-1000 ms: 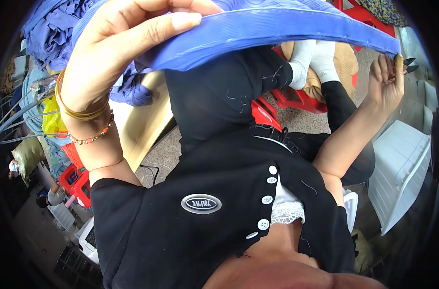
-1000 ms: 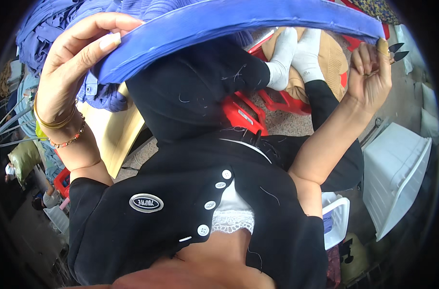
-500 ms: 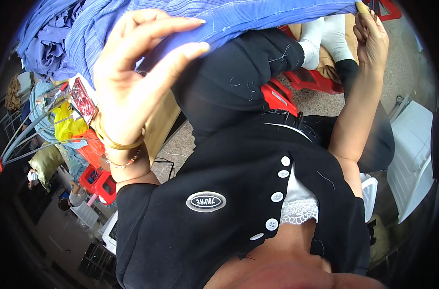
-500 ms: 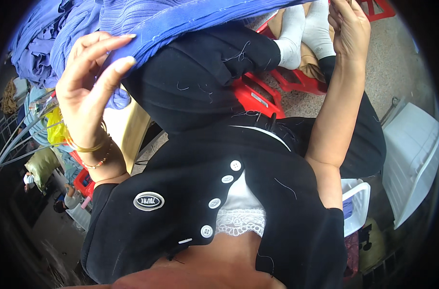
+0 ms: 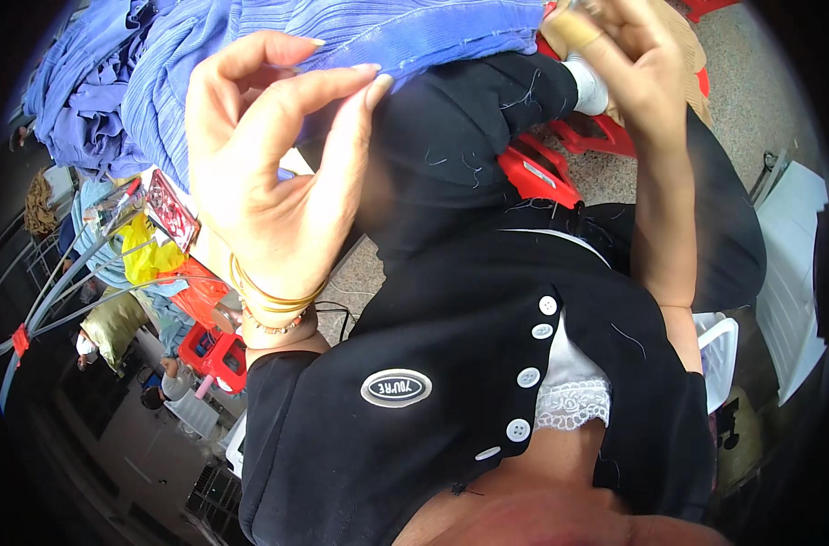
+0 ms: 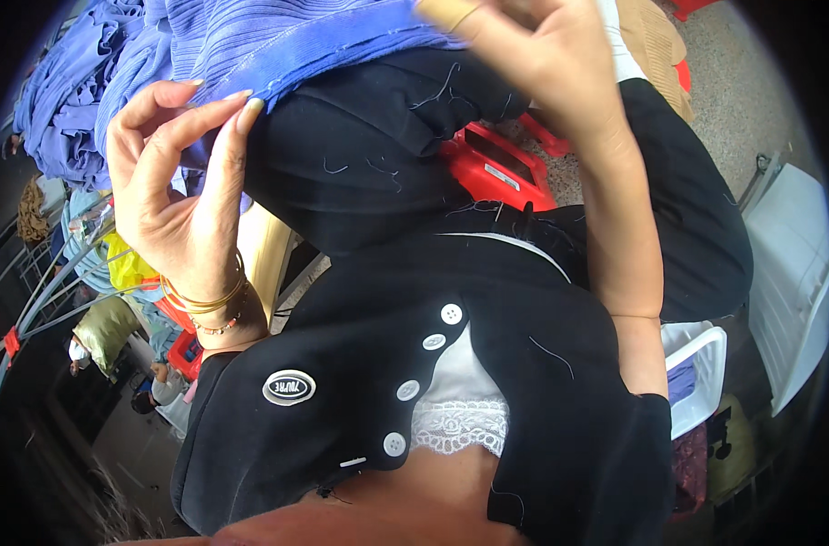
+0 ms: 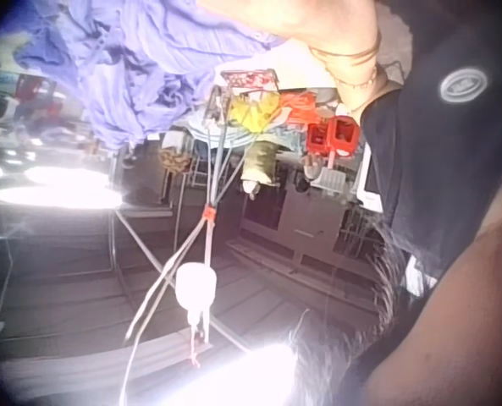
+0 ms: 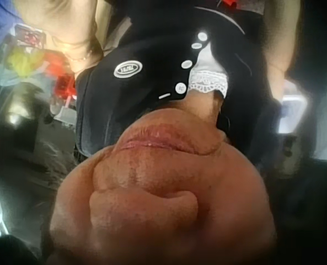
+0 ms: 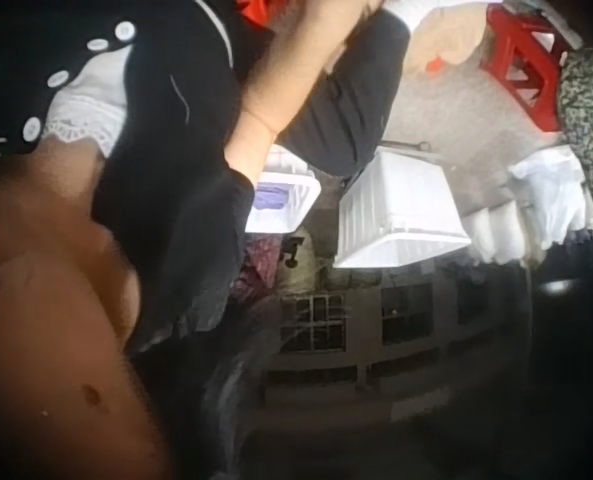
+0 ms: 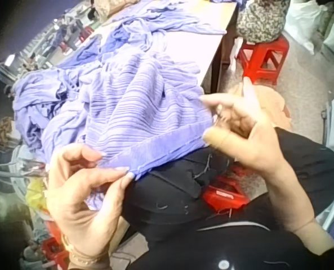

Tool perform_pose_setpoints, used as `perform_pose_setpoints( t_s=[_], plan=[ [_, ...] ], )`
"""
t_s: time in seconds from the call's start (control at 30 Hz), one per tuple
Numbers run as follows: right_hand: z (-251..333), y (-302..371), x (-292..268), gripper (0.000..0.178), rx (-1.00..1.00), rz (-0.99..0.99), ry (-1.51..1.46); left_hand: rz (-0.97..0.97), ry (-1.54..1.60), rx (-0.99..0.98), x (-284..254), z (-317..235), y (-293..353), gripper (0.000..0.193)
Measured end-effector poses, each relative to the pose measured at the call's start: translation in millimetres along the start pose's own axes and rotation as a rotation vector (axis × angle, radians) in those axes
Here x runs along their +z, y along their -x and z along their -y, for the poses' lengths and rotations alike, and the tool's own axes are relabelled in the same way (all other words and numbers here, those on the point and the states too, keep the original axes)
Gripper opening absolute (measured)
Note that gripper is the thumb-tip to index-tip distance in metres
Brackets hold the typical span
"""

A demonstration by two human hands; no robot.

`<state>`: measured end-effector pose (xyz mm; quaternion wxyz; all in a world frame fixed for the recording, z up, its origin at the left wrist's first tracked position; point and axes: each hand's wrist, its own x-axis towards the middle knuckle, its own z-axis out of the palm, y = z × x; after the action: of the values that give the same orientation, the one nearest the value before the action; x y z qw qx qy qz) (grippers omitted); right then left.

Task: The person removes pins from a garment by hand, picks up a blue garment from the table, and trims loose threads around its fasteners using thread snips.

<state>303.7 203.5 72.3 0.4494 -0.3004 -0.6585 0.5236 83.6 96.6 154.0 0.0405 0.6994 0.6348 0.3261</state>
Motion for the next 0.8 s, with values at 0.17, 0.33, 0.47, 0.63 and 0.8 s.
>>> perform_pose_setpoints(
  t_s=[0.17,0.33,0.47,0.63,0.8],
  plan=[
    [17,19,23,0.038,0.008,0.117,-0.028,-0.019,0.098,-0.007,2,1,1,0.017],
    [26,15,33,0.037,-0.271,0.082,0.226,-0.014,0.108,-0.013,3,0,4,0.014],
    [23,19,38,0.037,-0.244,0.074,0.273,-0.005,0.123,-0.027,6,-1,5,0.010],
    [19,19,47,0.040,-0.356,0.023,0.185,-0.033,0.193,-0.041,9,5,6,0.010],
    [23,20,51,0.041,-0.295,0.026,0.211,-0.057,0.325,-0.088,15,7,8,0.010]
  ],
)
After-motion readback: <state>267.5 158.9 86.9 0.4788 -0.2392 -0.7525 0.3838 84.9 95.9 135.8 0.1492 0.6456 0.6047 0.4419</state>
